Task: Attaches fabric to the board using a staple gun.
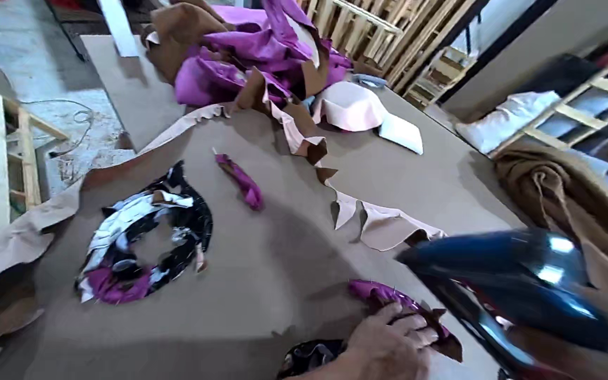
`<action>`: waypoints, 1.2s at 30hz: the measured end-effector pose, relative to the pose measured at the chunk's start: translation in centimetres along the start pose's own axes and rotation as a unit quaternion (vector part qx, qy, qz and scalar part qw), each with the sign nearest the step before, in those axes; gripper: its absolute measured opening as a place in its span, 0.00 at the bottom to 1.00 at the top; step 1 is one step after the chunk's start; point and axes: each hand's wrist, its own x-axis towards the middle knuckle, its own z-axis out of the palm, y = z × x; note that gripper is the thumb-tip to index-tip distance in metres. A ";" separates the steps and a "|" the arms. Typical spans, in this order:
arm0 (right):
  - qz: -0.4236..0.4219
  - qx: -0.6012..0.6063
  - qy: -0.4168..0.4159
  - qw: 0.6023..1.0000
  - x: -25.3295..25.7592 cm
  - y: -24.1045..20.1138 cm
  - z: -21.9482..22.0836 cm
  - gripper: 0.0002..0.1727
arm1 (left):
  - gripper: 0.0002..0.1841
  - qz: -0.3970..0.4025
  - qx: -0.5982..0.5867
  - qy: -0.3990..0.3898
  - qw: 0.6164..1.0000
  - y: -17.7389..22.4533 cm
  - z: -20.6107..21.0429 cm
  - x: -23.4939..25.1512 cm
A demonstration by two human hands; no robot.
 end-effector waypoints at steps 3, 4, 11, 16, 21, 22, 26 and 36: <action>-0.053 -0.022 -0.065 0.996 5.9 -4.1 2.3 0.12 | 0.35 -0.037 -0.003 -0.014 0.999 0.6 0.7 -0.4; -0.051 0.002 -0.098 0.994 7.6 -6.4 3.0 0.12 | 0.36 -0.061 -0.020 -0.030 0.998 1.2 0.3 -0.1; 0.089 0.165 -0.085 0.979 13.0 -13.2 8.7 0.11 | 0.46 -0.022 -0.042 -0.174 0.984 1.8 -2.0 -1.2; 0.113 0.158 -0.052 0.980 12.4 -13.6 9.4 0.12 | 0.16 0.061 -0.040 -0.264 0.962 1.4 -15.8 -12.4; 0.126 0.176 -0.029 0.976 11.1 -12.9 11.7 0.11 | 0.15 -0.214 0.045 -0.012 0.976 -16.4 -31.3 -17.0; 0.134 0.172 -0.024 0.976 11.0 -12.8 11.8 0.11 | 0.16 -0.223 0.092 0.015 0.970 -20.8 -32.8 -16.7; 0.210 0.169 -0.001 0.963 9.4 -15.0 12.1 0.11 | 0.23 -0.147 0.145 -0.011 0.978 -33.3 -36.5 -12.9; 0.345 0.123 0.128 0.921 7.8 -23.2 14.6 0.15 | 0.23 0.121 -0.027 0.041 0.991 -40.0 -28.9 -14.1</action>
